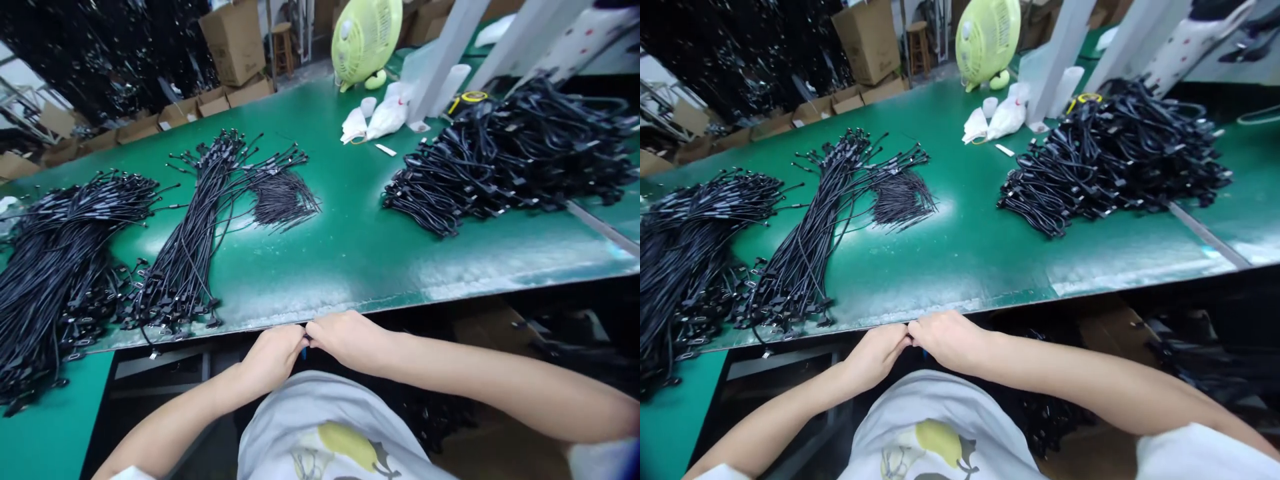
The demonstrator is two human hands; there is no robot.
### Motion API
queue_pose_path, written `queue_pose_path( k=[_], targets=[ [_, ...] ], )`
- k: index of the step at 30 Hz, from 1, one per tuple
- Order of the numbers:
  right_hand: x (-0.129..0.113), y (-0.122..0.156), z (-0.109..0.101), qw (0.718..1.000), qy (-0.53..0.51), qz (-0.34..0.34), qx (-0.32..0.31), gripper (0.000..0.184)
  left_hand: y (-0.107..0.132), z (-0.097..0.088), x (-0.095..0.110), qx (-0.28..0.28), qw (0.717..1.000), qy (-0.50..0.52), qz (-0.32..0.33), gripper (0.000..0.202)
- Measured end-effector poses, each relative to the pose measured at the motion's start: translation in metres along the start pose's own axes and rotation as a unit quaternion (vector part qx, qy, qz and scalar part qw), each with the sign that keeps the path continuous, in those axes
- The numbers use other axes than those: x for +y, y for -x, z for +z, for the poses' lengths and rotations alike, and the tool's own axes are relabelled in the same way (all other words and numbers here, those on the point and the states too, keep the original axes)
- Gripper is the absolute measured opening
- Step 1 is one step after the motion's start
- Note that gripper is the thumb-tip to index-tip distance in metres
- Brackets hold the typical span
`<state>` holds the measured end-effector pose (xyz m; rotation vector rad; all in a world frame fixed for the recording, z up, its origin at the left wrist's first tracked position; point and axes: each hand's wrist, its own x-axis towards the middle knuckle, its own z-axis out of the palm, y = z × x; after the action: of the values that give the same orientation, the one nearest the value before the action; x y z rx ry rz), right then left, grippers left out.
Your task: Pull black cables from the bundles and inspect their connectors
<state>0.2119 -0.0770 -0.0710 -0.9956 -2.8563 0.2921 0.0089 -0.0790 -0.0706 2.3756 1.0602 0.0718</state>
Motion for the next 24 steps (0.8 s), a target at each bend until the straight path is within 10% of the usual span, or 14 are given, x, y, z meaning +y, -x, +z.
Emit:
queue_pose_path(
  k=[8, 13, 17, 24],
  targets=[
    [0.019, -0.036, -0.007, 0.993, -0.085, 0.076, -0.043, 0.017, -0.012, -0.006, -0.037, 0.137, 0.969, -0.196, 0.058, 0.031],
    [0.037, -0.047, -0.012, 0.997, -0.04, 0.047, -0.039, 0.019, -0.025, -0.018, -0.045, 0.09, 0.993, -0.073, 0.024, 0.036],
    [0.087, -0.074, -0.048, 0.968, -0.228, -0.035, -0.098, 0.028, -0.034, -0.019, -0.05, 0.114, 0.987, 0.106, -0.05, 0.039],
    [0.212, -0.163, -0.059, 0.923, -0.032, 0.353, 0.151, 0.021, -0.035, -0.013, -0.052, 0.194, 0.93, 0.27, -0.158, 0.043]
  ],
)
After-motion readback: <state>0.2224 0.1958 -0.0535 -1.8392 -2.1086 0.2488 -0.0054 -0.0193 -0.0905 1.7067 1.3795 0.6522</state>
